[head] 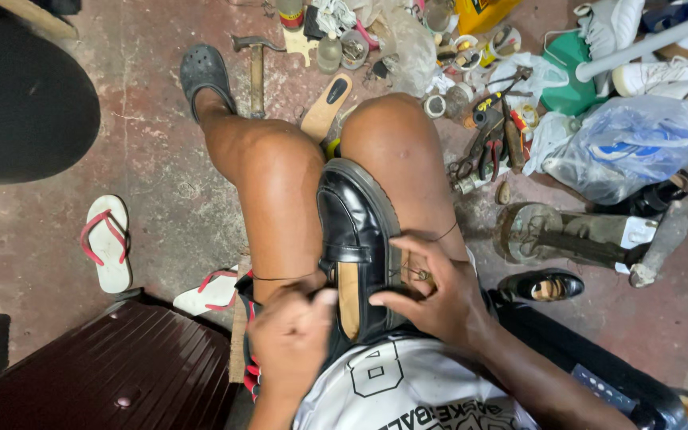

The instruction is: The person sits on the floor and sews a black leather shoe using a needle and thread. They repeatedly pass the needle through the shoe's upper and pull the thread to secure the stitching.

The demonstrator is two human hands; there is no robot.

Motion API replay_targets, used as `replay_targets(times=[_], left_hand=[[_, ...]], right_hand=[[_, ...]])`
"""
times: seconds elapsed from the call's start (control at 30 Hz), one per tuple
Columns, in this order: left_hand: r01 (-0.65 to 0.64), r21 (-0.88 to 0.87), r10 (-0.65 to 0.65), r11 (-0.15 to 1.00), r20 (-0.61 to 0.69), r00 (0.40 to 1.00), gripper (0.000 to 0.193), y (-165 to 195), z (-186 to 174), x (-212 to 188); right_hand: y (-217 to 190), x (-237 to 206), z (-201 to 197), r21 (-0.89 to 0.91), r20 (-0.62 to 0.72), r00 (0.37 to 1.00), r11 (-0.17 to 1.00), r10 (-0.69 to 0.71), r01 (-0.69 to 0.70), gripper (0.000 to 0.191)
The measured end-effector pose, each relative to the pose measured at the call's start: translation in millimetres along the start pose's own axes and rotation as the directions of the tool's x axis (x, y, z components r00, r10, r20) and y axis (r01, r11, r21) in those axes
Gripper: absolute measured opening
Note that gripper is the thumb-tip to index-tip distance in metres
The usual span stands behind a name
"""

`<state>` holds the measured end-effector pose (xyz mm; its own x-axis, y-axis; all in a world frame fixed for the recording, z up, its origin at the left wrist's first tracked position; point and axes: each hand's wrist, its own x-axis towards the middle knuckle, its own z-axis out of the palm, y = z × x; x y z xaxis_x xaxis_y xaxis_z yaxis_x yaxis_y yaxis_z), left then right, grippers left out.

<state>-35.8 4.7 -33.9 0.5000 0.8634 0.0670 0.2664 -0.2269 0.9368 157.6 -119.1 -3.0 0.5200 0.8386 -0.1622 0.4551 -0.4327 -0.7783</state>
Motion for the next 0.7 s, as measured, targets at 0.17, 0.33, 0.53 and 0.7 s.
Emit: replay_targets(times=[0.17, 0.33, 0.53, 0.7], left_hand=[[0.423, -0.068, -0.429, 0.904, -0.149, 0.891, 0.052, -39, -55, -5], [-0.132, 0.528, 0.246, 0.839, -0.151, 0.958, 0.019, -10, -36, -5], [-0.279, 0.354, 0.161, 0.893, 0.327, 0.931, 0.012, 30, 16, 18], [-0.274, 0.402, 0.164, 0.874, 0.287, 0.944, 0.026, 24, 20, 19]], right_hand=[[-8, 11, 10, -0.035, -0.013, 1.000, 0.999, -0.016, 0.016, 0.077], [-19, 12, -4, -0.166, 0.096, 0.988, 0.981, 0.120, -0.103, 0.082], [-28, 13, -56, -0.461, 0.349, 0.924, 0.887, 0.159, 0.021, 0.105], [-33, 9, -65, -0.330, 0.229, 0.968, 0.928, -0.100, 0.173, 0.086]])
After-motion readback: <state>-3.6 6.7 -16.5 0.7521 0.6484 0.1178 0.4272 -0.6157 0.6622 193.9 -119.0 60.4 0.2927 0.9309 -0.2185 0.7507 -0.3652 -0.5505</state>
